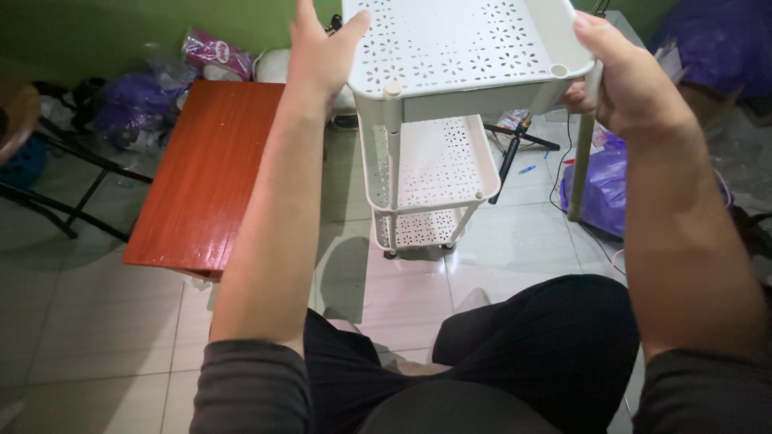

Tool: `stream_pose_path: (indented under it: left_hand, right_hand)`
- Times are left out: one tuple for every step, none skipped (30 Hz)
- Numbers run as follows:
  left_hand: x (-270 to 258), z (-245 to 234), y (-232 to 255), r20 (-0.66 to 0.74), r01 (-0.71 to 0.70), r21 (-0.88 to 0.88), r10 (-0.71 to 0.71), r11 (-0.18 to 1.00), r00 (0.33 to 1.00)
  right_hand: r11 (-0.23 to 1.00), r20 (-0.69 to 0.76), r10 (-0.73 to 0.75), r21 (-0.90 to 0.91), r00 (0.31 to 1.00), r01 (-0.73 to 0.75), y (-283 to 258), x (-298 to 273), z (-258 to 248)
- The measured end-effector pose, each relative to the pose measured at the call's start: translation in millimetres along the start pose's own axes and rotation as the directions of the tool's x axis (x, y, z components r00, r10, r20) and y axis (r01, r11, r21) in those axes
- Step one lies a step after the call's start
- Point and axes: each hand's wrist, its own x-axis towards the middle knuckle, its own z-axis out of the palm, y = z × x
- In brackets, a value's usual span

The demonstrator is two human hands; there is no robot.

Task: The person assembles a white plastic rolling cart by inserting vertical poles into the bottom basket, attaching wheels, and stacking additional baskets on top. The person handles baskets, poles, and wheels by hand.

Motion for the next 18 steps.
stream_pose_path:
  left_hand:
    - [-1,-2,-2,0.183,0.441,-0.181,-0.411,0.879,0.893]
    - [-2,-4,-4,0.422,0.797,-0.253,-0.678,0.549,0.601]
    - [-3,-3,-4,0.454,0.788,-0.275,-0.648,0.551,0.611]
    - [-3,-2,-4,0.485,0.780,-0.298,-0.616,0.551,0.621]
    - [-2,-1,-3,0.514,0.770,-0.321,-0.582,0.551,0.631]
    - [-2,1,-2,0.526,0.730,-0.413,-0.511,0.545,0.680]
    - [-3,3,-3,0.531,0.686,-0.500,-0.438,0.529,0.725]
    - [-3,4,-4,0.529,0.639,-0.582,-0.362,0.503,0.767]
    - [-4,4,-5,0.509,0.641,-0.547,-0.395,0.538,0.765]
    - [-4,4,-7,0.487,0.644,-0.510,-0.426,0.570,0.763]
    - [-4,3,-9,0.462,0.645,-0.470,-0.455,0.603,0.761]
    - [-4,3,-10,0.454,0.638,-0.477,-0.452,0.604,0.768]
    - [-5,4,-11,0.448,0.632,-0.485,-0.449,0.604,0.773]
    - [-6,5,-12,0.442,0.626,-0.493,-0.445,0.604,0.779]
    - [-6,7,-12,0.407,0.585,-0.519,-0.422,0.623,0.810]
    - [-6,9,-12,0.371,0.543,-0.543,-0.398,0.640,0.839]
    - [-7,11,-12,0.333,0.501,-0.566,-0.374,0.655,0.866]
    - [-6,13,-13,0.338,0.510,-0.582,-0.381,0.634,0.860]
  right_hand:
    - [1.000,-0.004,0.001,-0.002,1.000,-0.001,0,-1,0]
    - [1.000,-0.007,0.001,-0.005,1.000,-0.001,0,0,0]
    - [1.000,-0.003,-0.006,0.002,1.000,0.006,0,-1,1]
    - [1.000,0.002,-0.013,0.010,1.000,0.013,0,-1,3]
    - [1.000,0.007,-0.022,0.017,1.000,0.022,-1,-1,5]
    - [1.000,-0.002,-0.020,0.024,1.000,0.020,-2,-2,7]
    - [0.999,-0.011,-0.017,0.031,1.000,0.018,-3,-4,10]
    - [0.999,-0.020,-0.015,0.038,1.000,0.016,-4,-5,12]
    - [1.000,-0.030,-0.020,0.021,0.999,0.020,-5,-6,14]
    - [1.000,-0.040,-0.024,0.004,0.999,0.024,-6,-7,16]
    - [0.999,-0.048,-0.032,-0.012,0.998,0.031,-7,-7,18]
    - [0.999,-0.049,-0.034,-0.007,0.998,0.034,-7,-7,19]
    - [0.999,-0.052,-0.036,-0.001,0.998,0.036,-8,-7,19]
    - [0.999,-0.055,-0.037,0.004,0.998,0.038,-8,-7,19]
    - [0.999,-0.094,-0.037,-0.007,0.995,0.036,-7,-8,18]
    - [0.999,-0.133,-0.036,-0.018,0.990,0.034,-6,-8,16]
    - [0.999,-0.171,-0.034,-0.029,0.985,0.029,-3,-9,15]
    - [0.999,-0.184,-0.037,-0.005,0.982,0.037,-3,-9,12]
